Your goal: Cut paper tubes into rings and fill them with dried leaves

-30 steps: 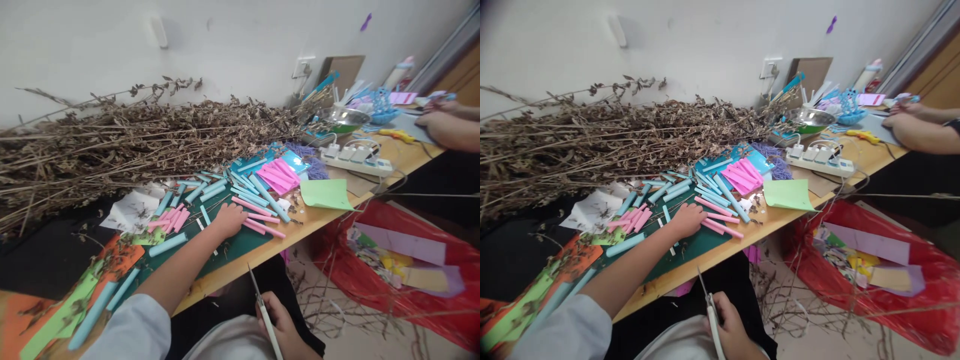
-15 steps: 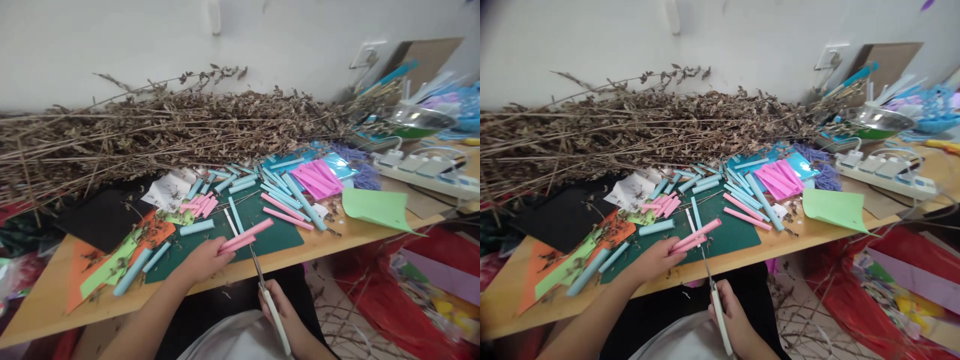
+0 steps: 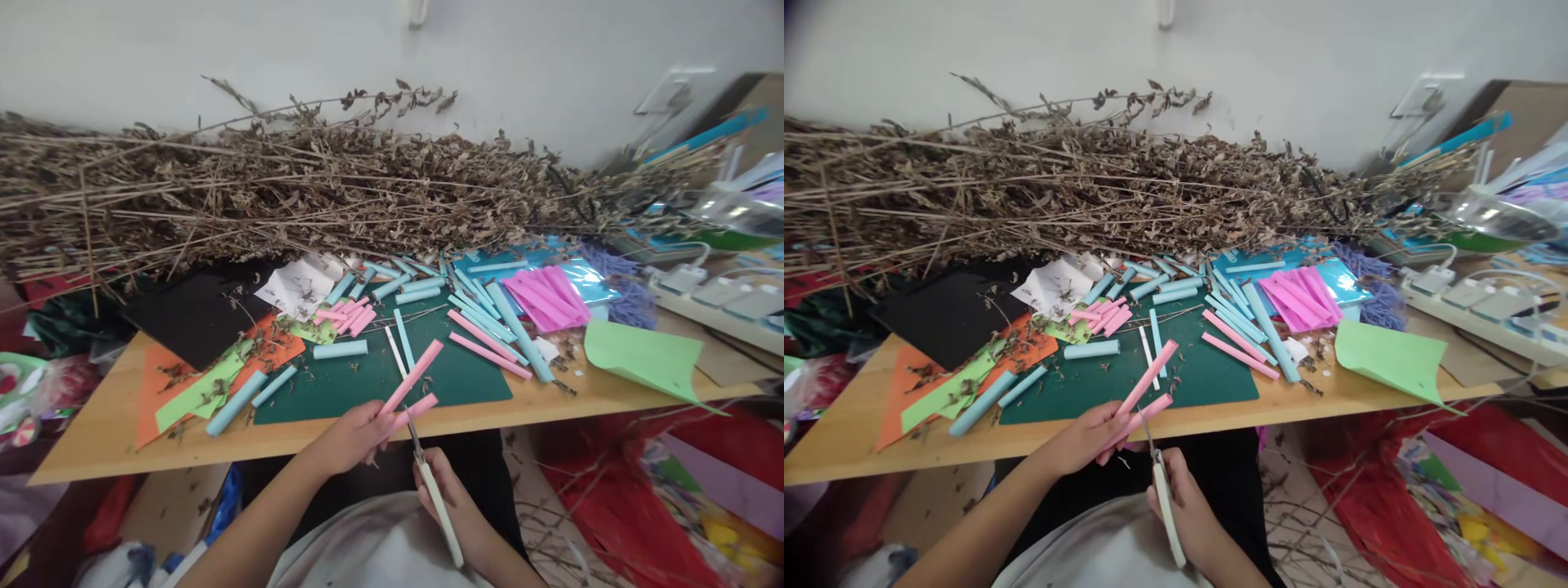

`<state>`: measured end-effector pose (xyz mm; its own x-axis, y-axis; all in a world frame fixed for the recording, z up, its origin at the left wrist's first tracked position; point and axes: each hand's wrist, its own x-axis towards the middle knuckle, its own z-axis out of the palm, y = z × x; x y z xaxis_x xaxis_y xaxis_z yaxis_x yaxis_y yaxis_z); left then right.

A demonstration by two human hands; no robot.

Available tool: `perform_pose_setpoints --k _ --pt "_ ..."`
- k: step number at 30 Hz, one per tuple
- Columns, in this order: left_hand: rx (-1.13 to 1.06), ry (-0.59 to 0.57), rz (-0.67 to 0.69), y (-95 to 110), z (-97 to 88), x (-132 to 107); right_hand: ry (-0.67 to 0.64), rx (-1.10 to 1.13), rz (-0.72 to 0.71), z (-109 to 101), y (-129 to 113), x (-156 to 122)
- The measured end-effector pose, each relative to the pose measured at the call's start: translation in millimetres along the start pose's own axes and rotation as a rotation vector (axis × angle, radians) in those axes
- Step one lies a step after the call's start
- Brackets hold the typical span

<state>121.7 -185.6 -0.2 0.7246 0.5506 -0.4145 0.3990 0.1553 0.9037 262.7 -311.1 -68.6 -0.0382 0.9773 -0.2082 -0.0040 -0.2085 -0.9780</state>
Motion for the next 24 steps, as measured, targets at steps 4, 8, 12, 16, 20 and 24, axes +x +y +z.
perform_pose_setpoints --k 4,8,12,16,20,24 --pt "0.034 0.019 -0.031 -2 4.8 1 0.009 0.028 0.033 1 -5 -1" --pt "0.074 0.049 -0.045 -1 8.4 1 0.035 0.093 0.039 2 -3 -2" --pt "0.122 0.055 -0.058 2 6.9 1 0.06 0.159 0.042 2 1 -2" --pt "0.158 0.11 -0.039 2 -1.3 -1 0.09 0.224 0.038 1 4 -1" --pt "-0.004 0.328 -0.016 -8 -7.2 -5 0.102 0.255 0.046 0 3 -1" --pt "-0.394 0.553 -0.059 -25 3.7 -12 0.128 0.263 0.045 0 1 0"
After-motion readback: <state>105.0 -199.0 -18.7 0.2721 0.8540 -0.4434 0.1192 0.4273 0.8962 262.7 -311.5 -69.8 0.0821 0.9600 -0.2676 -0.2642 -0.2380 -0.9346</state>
